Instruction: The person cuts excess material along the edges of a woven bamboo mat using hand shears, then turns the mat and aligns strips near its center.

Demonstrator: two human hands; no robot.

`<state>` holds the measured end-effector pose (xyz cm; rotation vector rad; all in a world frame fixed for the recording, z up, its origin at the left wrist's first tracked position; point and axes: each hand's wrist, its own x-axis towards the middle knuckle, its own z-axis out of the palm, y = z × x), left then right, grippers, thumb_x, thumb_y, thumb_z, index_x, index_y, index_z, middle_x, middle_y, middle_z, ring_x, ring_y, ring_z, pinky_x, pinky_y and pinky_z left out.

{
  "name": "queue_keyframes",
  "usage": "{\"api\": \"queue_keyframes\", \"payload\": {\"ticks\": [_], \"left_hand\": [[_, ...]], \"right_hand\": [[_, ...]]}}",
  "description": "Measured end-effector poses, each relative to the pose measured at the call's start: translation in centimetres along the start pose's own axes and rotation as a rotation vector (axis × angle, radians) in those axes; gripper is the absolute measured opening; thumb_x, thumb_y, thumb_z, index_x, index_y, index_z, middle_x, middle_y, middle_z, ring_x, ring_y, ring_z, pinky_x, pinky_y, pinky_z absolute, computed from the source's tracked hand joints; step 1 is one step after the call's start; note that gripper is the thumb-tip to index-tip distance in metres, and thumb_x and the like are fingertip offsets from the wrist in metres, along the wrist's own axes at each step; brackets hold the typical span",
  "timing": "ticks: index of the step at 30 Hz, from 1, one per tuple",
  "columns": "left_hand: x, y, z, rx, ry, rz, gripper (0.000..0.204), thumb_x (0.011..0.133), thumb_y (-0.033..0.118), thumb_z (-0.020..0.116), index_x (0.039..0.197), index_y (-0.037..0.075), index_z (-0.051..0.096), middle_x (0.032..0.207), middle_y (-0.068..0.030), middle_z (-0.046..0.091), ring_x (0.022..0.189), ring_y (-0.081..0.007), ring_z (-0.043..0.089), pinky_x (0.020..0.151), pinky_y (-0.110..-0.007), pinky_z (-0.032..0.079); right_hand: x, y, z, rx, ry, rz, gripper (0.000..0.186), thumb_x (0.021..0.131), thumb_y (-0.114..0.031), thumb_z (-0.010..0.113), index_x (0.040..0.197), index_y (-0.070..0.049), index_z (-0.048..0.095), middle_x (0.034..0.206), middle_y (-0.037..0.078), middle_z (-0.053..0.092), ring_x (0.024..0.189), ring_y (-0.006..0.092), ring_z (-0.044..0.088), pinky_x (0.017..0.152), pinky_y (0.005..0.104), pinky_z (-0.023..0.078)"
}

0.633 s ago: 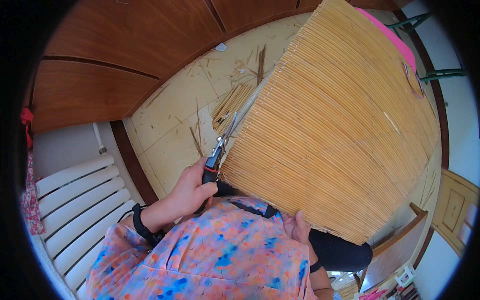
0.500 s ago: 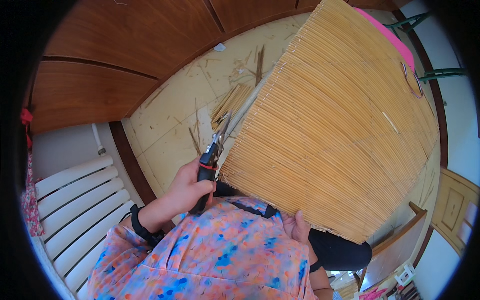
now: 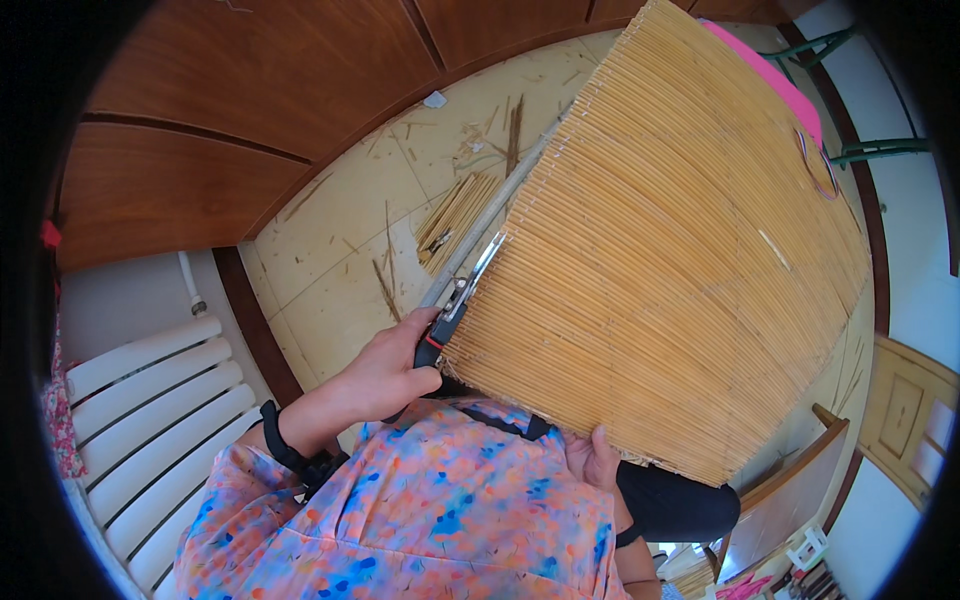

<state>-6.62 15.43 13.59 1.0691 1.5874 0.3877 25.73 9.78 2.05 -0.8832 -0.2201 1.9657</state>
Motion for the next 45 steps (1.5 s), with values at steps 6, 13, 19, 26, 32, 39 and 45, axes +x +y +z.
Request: {"api": "queue_keyframes", "payload": {"ticks": [6,13,19,26,32,39,45], "left_hand": [[0.4,0.2,-0.1,0.023,0.016,0.045,0.059,0.07,0.014,0.057,0.123,-0.006,0.043,0.082,-0.0225,0.059,0.076,-0.0371,0.06,0.071,-0.041,0.047],[0.4,-0.2,0.0,0.048,0.076,0.089,0.05,0.071,0.014,0.057,0.116,-0.005,0.048,0.075,-0.0228,0.056,0.072,-0.0387,0.059,0.068,-0.042,0.047],[0.4,0.0,0.3,0.115,0.129,0.136,0.052,0.07,0.016,0.058,0.116,-0.005,0.049,0.077,-0.0253,0.057,0.075,-0.0429,0.059,0.069,-0.044,0.048],[0.4,-0.4,0.6,0.2,0.169,0.166,0.046,0.07,0.016,0.058,0.11,-0.006,0.05,0.076,-0.0245,0.059,0.072,-0.0401,0.06,0.067,-0.043,0.049],[0.9,-0.6,0.0,-0.013,0.151,0.005,0.047,0.072,0.02,0.062,0.109,-0.006,0.049,0.074,-0.0262,0.06,0.075,-0.0449,0.06,0.068,-0.049,0.047],[0.8,0.2,-0.9,-0.032,0.043,0.071,0.059,0.072,0.017,0.058,0.124,-0.008,0.043,0.091,-0.0248,0.06,0.088,-0.0368,0.061,0.078,-0.041,0.047],[1.8,1.1,-0.9,0.007,0.016,0.053,0.064,0.072,0.017,0.057,0.128,-0.009,0.04,0.099,-0.0256,0.06,0.094,-0.0353,0.06,0.084,-0.038,0.047]], "right_hand": [[-0.1,0.0,-0.3,-0.023,0.002,0.015,0.051,0.096,-0.024,0.052,0.141,-0.006,0.035,0.14,0.013,0.045,0.127,0.0268,0.047,0.105,0.0444,0.043],[-0.2,0.0,-0.4,-0.018,0.031,0.038,0.053,0.095,-0.025,0.056,0.14,-0.007,0.036,0.139,0.013,0.046,0.126,0.0267,0.049,0.104,0.0436,0.044],[-0.2,0.0,-0.2,-0.019,0.056,0.028,0.054,0.094,-0.024,0.057,0.141,-0.007,0.035,0.14,0.013,0.046,0.126,0.0266,0.049,0.103,0.0437,0.045],[-0.2,-0.1,0.2,-0.022,0.022,0.018,0.055,0.094,-0.024,0.057,0.141,-0.008,0.034,0.141,0.012,0.044,0.127,0.0268,0.047,0.104,0.0443,0.044],[-0.1,0.0,0.1,0.002,0.002,0.047,0.056,0.094,-0.027,0.057,0.142,-0.009,0.035,0.142,0.011,0.043,0.129,0.0262,0.046,0.105,0.0439,0.043],[0.0,0.0,-0.4,0.007,-0.005,0.031,0.052,0.095,-0.026,0.055,0.14,-0.007,0.037,0.14,0.012,0.047,0.126,0.0256,0.049,0.105,0.0418,0.043],[-0.2,0.0,-0.4,0.011,0.007,0.024,0.05,0.096,-0.024,0.053,0.141,-0.008,0.036,0.14,0.011,0.046,0.126,0.0255,0.049,0.105,0.0423,0.043]]}}
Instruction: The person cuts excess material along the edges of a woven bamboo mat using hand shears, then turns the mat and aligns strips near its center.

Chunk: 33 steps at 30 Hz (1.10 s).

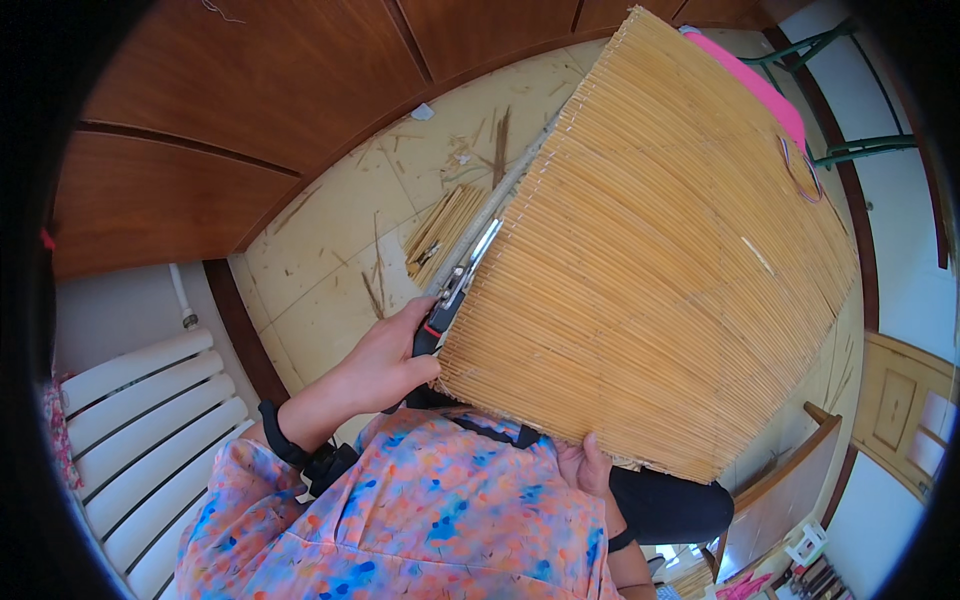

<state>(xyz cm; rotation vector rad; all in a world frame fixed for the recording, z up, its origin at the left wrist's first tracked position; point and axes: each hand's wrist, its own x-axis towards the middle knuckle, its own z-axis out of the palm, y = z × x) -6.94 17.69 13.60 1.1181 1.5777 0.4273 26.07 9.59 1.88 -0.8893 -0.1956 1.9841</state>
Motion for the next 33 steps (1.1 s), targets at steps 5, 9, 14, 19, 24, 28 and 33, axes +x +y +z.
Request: {"api": "queue_keyframes", "payload": {"ticks": [5,9,14,19,24,28,33], "left_hand": [[0.6,0.6,0.3,0.041,-0.024,-0.03,0.064,0.072,0.016,0.057,0.128,-0.01,0.039,0.099,-0.0272,0.06,0.095,-0.0381,0.06,0.084,-0.039,0.047],[0.6,0.7,0.3,0.019,-0.013,-0.032,0.059,0.074,0.017,0.058,0.124,-0.009,0.042,0.1,-0.0289,0.06,0.098,-0.041,0.059,0.086,-0.042,0.046],[0.3,1.0,0.3,0.002,-0.02,-0.041,0.054,0.075,0.019,0.06,0.119,-0.009,0.045,0.101,-0.0297,0.06,0.101,-0.0433,0.058,0.088,-0.044,0.045],[0.7,1.7,0.1,-0.004,-0.045,-0.003,0.053,0.074,0.019,0.06,0.117,-0.008,0.046,0.102,-0.0296,0.06,0.101,-0.0436,0.057,0.087,-0.045,0.046],[0.6,1.1,0.7,0.034,0.016,0.004,0.052,0.074,0.019,0.06,0.117,-0.008,0.045,0.102,-0.0295,0.06,0.1,-0.044,0.057,0.087,-0.046,0.045],[0.6,0.7,0.9,0.029,0.022,0.008,0.052,0.074,0.018,0.059,0.117,-0.007,0.044,0.103,-0.0298,0.059,0.1,-0.0443,0.057,0.088,-0.046,0.045],[0.6,0.8,0.6,0.0,0.009,0.033,0.049,0.074,0.018,0.059,0.115,-0.006,0.046,0.102,-0.0285,0.059,0.1,-0.0447,0.056,0.087,-0.047,0.045]], "right_hand": [[0.0,-0.1,0.0,-0.004,0.026,0.004,0.051,0.096,-0.023,0.053,0.141,-0.008,0.035,0.14,0.011,0.046,0.126,0.026,0.049,0.104,0.043,0.044],[0.0,-0.1,-0.1,-0.002,0.02,0.014,0.052,0.095,-0.023,0.054,0.141,-0.008,0.035,0.14,0.011,0.045,0.126,0.0265,0.049,0.103,0.0431,0.045],[0.1,-0.2,0.1,-0.014,0.034,0.018,0.053,0.095,-0.024,0.055,0.141,-0.008,0.034,0.14,0.012,0.045,0.126,0.0267,0.049,0.103,0.043,0.045],[0.0,-0.4,0.6,-0.001,0.039,0.042,0.055,0.094,-0.024,0.057,0.141,-0.007,0.034,0.14,0.013,0.045,0.126,0.0267,0.049,0.103,0.0428,0.045],[-0.1,-0.4,0.6,-0.008,0.056,0.043,0.055,0.094,-0.023,0.057,0.141,-0.007,0.035,0.14,0.013,0.046,0.125,0.0266,0.049,0.103,0.0423,0.045],[0.0,-0.3,0.6,-0.009,0.044,0.031,0.054,0.094,-0.022,0.057,0.14,-0.007,0.035,0.139,0.013,0.046,0.125,0.0265,0.05,0.103,0.0419,0.045],[-0.1,-0.4,0.4,-0.008,0.06,0.041,0.053,0.094,-0.021,0.057,0.14,-0.007,0.035,0.139,0.013,0.046,0.125,0.0265,0.05,0.103,0.0415,0.046]]}}
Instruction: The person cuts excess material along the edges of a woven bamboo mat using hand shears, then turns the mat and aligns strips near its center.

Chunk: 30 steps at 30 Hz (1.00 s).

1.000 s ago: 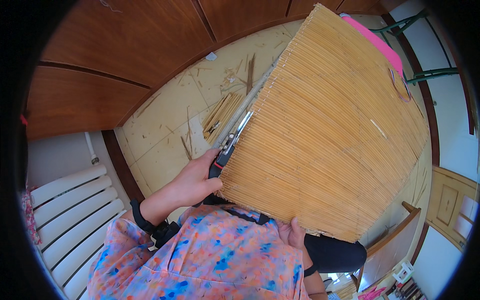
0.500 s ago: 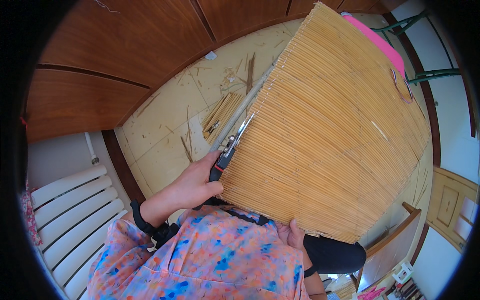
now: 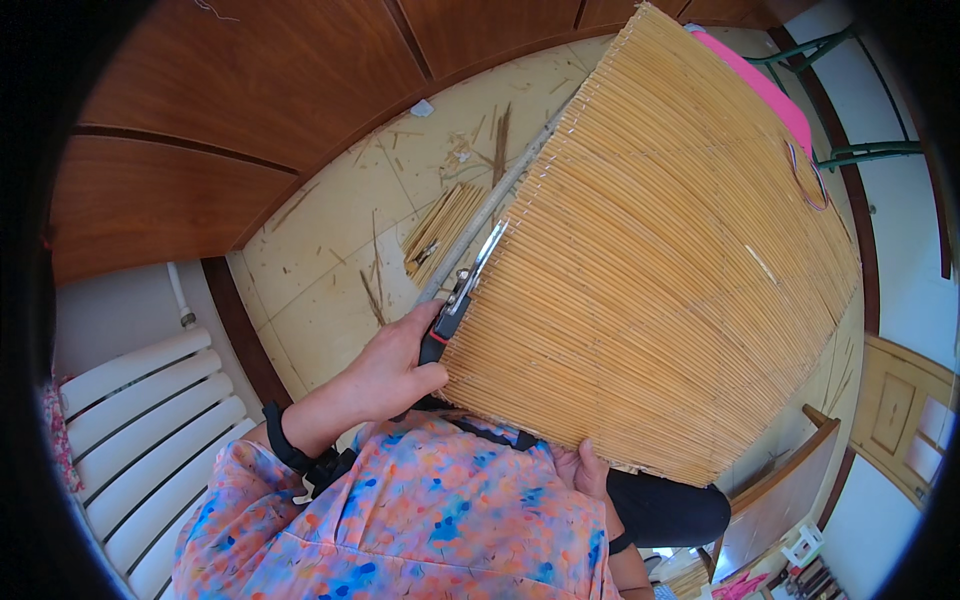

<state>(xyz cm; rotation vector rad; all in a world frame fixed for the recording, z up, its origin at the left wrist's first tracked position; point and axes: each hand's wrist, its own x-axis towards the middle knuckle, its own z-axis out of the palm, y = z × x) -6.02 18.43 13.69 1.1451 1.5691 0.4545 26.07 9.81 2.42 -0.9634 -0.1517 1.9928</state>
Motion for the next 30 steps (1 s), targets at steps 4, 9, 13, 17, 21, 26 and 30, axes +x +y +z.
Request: {"api": "queue_keyframes", "payload": {"ticks": [4,9,13,17,21,26,30], "left_hand": [[0.1,0.3,-0.2,0.013,-0.023,0.0,0.045,0.074,0.017,0.059,0.111,-0.005,0.047,0.101,-0.0271,0.059,0.099,-0.0446,0.056,0.086,-0.047,0.045],[0.1,0.6,-0.1,0.026,-0.001,-0.016,0.043,0.074,0.017,0.058,0.109,-0.005,0.048,0.099,-0.0279,0.059,0.097,-0.0448,0.056,0.084,-0.048,0.045],[0.2,0.6,-0.1,0.044,-0.014,-0.055,0.043,0.073,0.018,0.058,0.107,-0.005,0.048,0.097,-0.0287,0.059,0.095,-0.0453,0.057,0.082,-0.048,0.046],[0.1,0.7,-0.2,0.061,-0.017,-0.027,0.042,0.073,0.018,0.058,0.107,-0.005,0.048,0.096,-0.0292,0.059,0.095,-0.0452,0.057,0.081,-0.048,0.046],[0.0,0.8,-0.4,0.034,-0.034,-0.023,0.042,0.073,0.017,0.058,0.106,-0.005,0.048,0.096,-0.0285,0.058,0.094,-0.0451,0.057,0.081,-0.048,0.046],[-0.1,1.4,-0.8,0.034,-0.064,-0.03,0.041,0.072,0.017,0.058,0.106,-0.004,0.048,0.096,-0.0278,0.058,0.093,-0.0452,0.057,0.081,-0.048,0.045],[-0.2,1.1,-0.6,0.036,-0.043,0.001,0.042,0.071,0.016,0.058,0.106,-0.004,0.048,0.095,-0.0279,0.058,0.092,-0.0456,0.056,0.081,-0.048,0.045]], "right_hand": [[0.1,0.0,0.1,0.003,0.0,-0.002,0.054,0.094,-0.021,0.058,0.14,-0.007,0.035,0.139,0.013,0.046,0.125,0.0264,0.05,0.102,0.041,0.046],[0.0,-0.1,0.5,-0.002,0.002,0.004,0.054,0.093,-0.021,0.058,0.14,-0.007,0.035,0.138,0.013,0.047,0.124,0.0262,0.05,0.102,0.0405,0.047],[0.0,-0.1,0.3,-0.006,-0.007,0.005,0.053,0.093,-0.022,0.058,0.139,-0.007,0.036,0.138,0.013,0.047,0.125,0.0255,0.05,0.102,0.04,0.046],[0.0,-0.2,0.3,-0.013,-0.004,0.014,0.053,0.093,-0.023,0.059,0.139,-0.007,0.037,0.139,0.013,0.047,0.125,0.0251,0.05,0.103,0.0394,0.045],[0.0,-0.3,0.5,-0.012,-0.007,0.025,0.053,0.093,-0.023,0.058,0.139,-0.006,0.037,0.139,0.013,0.047,0.125,0.0252,0.05,0.105,0.0393,0.044],[-0.1,-0.2,0.2,-0.01,-0.009,0.026,0.054,0.094,-0.024,0.057,0.14,-0.006,0.036,0.139,0.013,0.047,0.126,0.0252,0.049,0.105,0.0397,0.044],[0.0,-0.2,0.3,-0.01,-0.023,0.039,0.054,0.094,-0.025,0.057,0.14,-0.005,0.036,0.138,0.013,0.047,0.125,0.0251,0.049,0.105,0.0394,0.044]]}}
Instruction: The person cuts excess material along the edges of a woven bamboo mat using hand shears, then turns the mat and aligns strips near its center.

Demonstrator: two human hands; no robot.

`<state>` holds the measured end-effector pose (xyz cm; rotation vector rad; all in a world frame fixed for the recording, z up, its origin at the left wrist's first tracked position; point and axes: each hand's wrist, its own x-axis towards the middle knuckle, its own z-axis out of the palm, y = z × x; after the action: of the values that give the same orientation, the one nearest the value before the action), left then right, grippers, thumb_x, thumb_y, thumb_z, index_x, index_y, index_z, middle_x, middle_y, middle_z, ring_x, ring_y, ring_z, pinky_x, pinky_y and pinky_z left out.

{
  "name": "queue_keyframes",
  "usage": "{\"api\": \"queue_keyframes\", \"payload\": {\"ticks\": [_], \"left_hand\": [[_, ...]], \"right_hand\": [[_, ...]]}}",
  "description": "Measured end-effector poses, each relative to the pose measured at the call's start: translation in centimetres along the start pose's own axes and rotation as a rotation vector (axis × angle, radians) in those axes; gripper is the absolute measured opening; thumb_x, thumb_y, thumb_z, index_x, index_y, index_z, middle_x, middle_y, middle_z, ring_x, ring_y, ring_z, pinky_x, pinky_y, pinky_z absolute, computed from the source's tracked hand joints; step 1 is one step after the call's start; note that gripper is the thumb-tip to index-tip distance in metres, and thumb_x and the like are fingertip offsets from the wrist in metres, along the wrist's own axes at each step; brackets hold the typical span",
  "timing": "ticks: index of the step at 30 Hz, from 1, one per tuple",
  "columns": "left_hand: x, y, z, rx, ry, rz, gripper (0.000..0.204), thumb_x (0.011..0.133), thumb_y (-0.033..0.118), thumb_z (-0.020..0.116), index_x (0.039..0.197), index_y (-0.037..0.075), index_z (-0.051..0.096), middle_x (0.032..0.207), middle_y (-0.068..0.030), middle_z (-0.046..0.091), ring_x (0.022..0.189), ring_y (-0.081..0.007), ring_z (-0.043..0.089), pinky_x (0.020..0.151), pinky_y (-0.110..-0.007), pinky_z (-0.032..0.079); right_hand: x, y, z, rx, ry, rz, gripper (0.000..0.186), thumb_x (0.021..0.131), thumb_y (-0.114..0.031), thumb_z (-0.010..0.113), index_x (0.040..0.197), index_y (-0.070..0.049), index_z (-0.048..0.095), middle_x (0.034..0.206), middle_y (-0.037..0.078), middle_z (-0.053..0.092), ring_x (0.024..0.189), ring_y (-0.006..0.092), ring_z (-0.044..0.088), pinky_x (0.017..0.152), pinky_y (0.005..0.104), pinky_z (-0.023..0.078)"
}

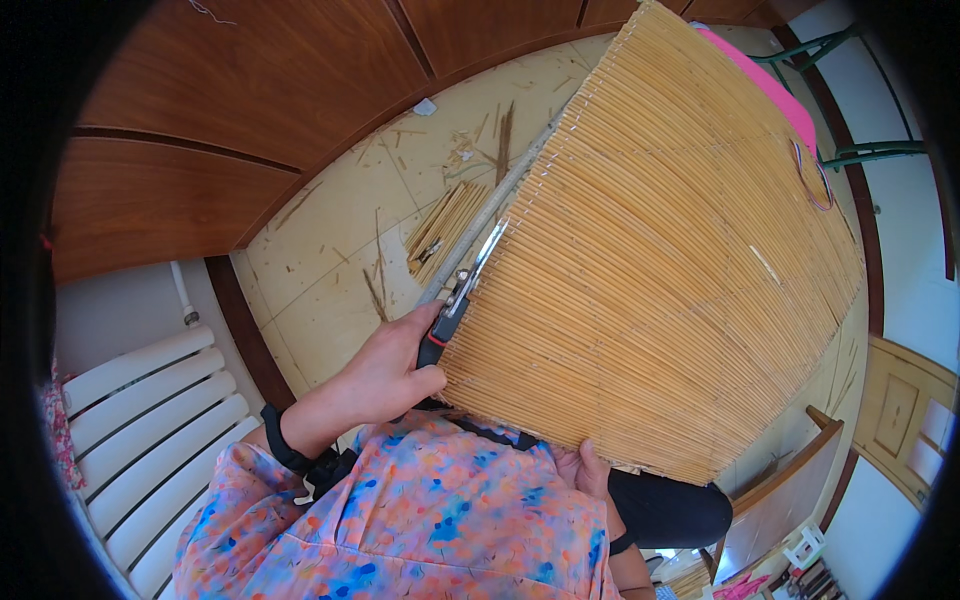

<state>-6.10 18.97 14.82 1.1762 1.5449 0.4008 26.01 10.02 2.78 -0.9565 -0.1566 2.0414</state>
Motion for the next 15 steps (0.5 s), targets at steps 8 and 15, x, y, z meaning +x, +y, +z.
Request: {"api": "queue_keyframes", "payload": {"ticks": [8,15], "left_hand": [[0.3,-0.6,0.2,0.001,0.021,-0.012,0.042,0.072,0.016,0.059,0.106,-0.005,0.049,0.087,-0.0268,0.06,0.086,-0.0451,0.058,0.076,-0.047,0.047],[0.3,-1.2,0.3,0.03,0.088,0.058,0.042,0.071,0.018,0.062,0.106,-0.003,0.052,0.081,-0.0269,0.061,0.082,-0.0448,0.059,0.073,-0.048,0.047]], "right_hand": [[0.0,0.0,0.2,-0.007,-0.011,-0.011,0.054,0.094,-0.026,0.057,0.139,-0.004,0.037,0.137,0.014,0.048,0.124,0.0258,0.051,0.103,0.039,0.045],[-0.1,0.1,-0.2,0.029,0.005,0.0,0.054,0.093,-0.025,0.059,0.139,-0.004,0.037,0.136,0.014,0.049,0.123,0.0258,0.052,0.102,0.0395,0.046]]}}
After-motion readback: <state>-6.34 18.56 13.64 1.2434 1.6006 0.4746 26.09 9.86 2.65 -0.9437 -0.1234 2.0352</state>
